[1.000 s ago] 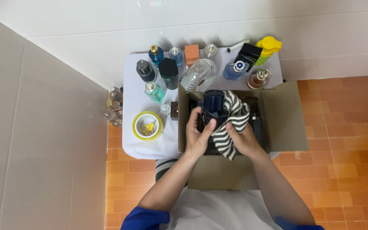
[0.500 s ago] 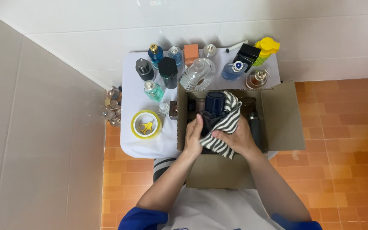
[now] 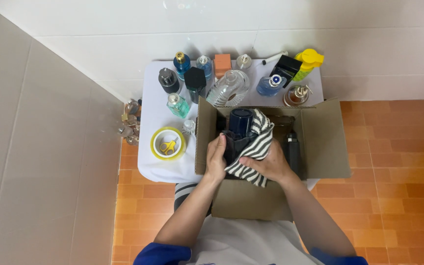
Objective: Packing perfume bottles into a cardboard box by wrapping them in a cloth.
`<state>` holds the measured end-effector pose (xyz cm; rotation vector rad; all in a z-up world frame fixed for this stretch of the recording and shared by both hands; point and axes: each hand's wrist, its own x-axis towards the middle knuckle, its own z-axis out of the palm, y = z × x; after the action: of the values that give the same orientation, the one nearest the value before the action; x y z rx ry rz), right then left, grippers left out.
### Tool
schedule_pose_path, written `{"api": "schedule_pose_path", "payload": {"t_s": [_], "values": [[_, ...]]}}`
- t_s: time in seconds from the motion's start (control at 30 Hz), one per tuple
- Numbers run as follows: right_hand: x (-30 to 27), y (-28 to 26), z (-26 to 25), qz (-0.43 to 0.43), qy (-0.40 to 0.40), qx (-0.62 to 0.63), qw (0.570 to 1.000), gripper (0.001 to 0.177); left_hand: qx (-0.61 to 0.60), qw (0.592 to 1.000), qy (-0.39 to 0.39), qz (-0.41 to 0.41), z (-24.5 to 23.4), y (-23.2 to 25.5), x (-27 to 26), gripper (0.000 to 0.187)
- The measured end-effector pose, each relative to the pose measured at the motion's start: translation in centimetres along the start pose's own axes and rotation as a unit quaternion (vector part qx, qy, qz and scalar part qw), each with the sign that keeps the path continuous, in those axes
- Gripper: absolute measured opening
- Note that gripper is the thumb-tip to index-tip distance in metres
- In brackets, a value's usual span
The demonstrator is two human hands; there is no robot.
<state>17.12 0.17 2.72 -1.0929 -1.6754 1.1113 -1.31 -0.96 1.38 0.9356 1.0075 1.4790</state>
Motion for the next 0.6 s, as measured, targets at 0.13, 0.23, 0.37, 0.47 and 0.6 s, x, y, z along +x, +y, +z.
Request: {"api": "schedule_pose_path", "payload": {"t_s": [0.13, 0.23, 0.37, 0.47, 0.6], "values": [[1.0, -3.4, -0.3, -0.012, -0.036, 0.026, 0.999, 0.077, 0.009, 1.000, 0.003, 0.027, 0.9, 2.0, 0.1, 0.049], [0.9, -2.9, -0.7, 0.005, -0.055, 0.049, 0.997, 0.079, 0.016, 0.998, -0.007, 0.053, 1.4, 2.7, -0.1, 0.046], [1.0, -2.2, -1.2, 0.010, -0.075, 0.099, 0.992, 0.077, 0.047, 0.993, -0.032, 0.100, 1.8, 3.7, -0.4, 0.048], [0.3, -0.3, -0.9, 0.020, -0.072, 0.140, 0.987, 0.066, 0.106, 0.986, -0.045, 0.123, 1.9, 3.6, -0.6, 0.051], [0.2, -0.2, -1.8, 0.016, -0.041, 0.119, 0.992, 0.064, 0.172, 0.970, -0.048, 0.164, 2.2, 6.4, -0.2, 0.045]]}}
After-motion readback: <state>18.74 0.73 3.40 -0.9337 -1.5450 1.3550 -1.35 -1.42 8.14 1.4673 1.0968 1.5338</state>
